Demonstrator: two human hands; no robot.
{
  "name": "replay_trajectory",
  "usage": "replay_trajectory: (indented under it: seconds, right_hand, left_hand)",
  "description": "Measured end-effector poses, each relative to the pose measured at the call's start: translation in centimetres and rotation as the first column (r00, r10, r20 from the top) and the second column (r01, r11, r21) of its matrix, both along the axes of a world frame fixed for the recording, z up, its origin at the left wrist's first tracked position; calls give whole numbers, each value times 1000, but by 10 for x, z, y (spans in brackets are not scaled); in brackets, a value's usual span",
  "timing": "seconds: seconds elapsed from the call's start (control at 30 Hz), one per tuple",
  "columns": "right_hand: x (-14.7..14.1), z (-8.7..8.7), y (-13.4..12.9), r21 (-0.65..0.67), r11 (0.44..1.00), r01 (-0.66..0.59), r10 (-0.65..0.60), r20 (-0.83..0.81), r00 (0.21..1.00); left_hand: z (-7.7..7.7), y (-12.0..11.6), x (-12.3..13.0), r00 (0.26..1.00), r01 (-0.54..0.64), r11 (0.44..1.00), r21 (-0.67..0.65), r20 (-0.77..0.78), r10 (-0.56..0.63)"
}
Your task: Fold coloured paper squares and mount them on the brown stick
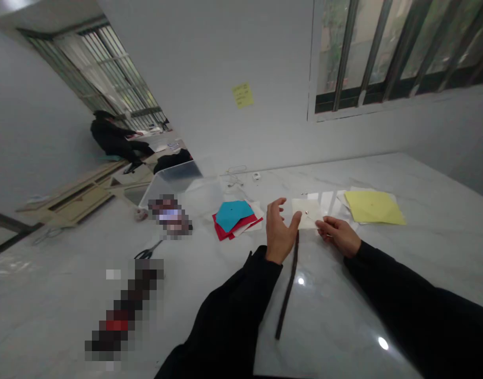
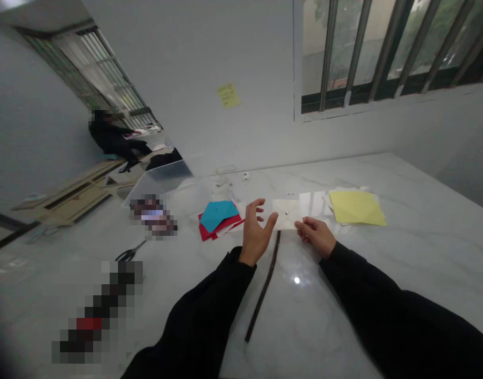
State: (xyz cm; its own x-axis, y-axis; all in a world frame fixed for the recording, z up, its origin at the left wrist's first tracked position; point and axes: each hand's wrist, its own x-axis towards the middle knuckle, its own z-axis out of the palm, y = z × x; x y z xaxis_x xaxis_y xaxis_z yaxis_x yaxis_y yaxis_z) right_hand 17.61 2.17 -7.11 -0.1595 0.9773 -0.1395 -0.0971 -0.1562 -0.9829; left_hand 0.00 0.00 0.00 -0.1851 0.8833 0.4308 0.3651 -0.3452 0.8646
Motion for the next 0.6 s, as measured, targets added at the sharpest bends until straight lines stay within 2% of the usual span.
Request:
replay_trajectory:
  seconds: [0.07, 0.1, 0.17, 0.27, 0.5, 0.6]
  right_hand:
    - [0, -1, 0, -3, 1000, -22, 22, 9, 1000]
    - [0, -1, -1, 3, 999, -38, 38, 21, 999]
    - [0, 0, -1, 23, 997, -74, 73, 56, 996]
    - [0, 0, -2, 48, 992, -116, 110, 111, 988]
    - [1, 0, -2, 67, 984, -165, 152, 164, 975]
    - [1, -1, -2, 91, 979, -184, 164, 193, 967]
  left_hand:
    - [-33, 11, -8, 991, 25, 984, -175, 133, -1]
    - [-44, 14, -11, 978, 76, 968, -239, 209, -26]
    - [-56, 16, -14, 934, 223, 934, -278, 335, -124]
    - [-60, 15, -15, 864, 347, 898, -272, 466, -193]
    - [-63, 12, -14, 728, 440, 839, -320, 674, -125]
    - [-63, 11, -13, 710, 452, 832, -320, 695, -118]
